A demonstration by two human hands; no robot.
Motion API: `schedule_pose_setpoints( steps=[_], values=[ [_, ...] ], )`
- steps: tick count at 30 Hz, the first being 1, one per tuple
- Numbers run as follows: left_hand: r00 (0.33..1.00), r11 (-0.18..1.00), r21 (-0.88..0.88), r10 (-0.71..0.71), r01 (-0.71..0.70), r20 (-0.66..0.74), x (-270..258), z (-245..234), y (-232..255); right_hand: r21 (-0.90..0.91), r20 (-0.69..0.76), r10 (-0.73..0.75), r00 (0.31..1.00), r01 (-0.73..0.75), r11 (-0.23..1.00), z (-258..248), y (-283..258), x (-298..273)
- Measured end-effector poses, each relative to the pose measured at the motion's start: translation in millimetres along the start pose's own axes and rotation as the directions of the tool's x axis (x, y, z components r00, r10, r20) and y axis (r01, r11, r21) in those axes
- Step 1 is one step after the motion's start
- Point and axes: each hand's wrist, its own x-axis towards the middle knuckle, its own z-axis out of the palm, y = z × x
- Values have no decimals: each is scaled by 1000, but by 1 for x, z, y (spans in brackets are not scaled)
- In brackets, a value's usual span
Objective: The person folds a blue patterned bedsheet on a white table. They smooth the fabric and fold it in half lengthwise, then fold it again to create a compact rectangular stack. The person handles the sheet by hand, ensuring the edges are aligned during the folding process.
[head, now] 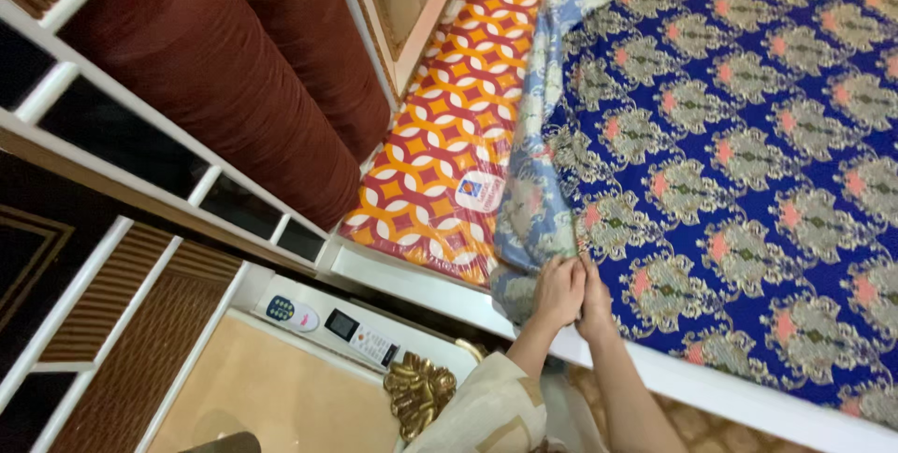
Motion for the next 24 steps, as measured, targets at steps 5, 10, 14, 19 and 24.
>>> schedule_pose_setpoints(
  steps=[5, 10, 14, 19, 24],
  values=[
    [982, 980, -59, 189, -191, -27, -27, 19, -3, -198, -44, -66, 997, 56, 979, -33, -12, 13],
    [943, 946, 108, 284, -305, 175, -64, -16, 31, -293, -188, -222, 957, 161, 942, -59, -9, 24],
    [962, 908, 361, 129, -211, 239, -69, -16, 58, -133, -131, -140, 981, 123, 983, -73, -16, 1],
    [992, 887, 446, 122, -116, 17, -61, 34, 48, 200, 40, -20, 999, 12, 980, -110, -14, -2],
    [986, 804, 573, 105, -161, 130, -76, 52, 27, 236, -29, 12, 1000, -5, 972, -153, -5, -9]
  ],
)
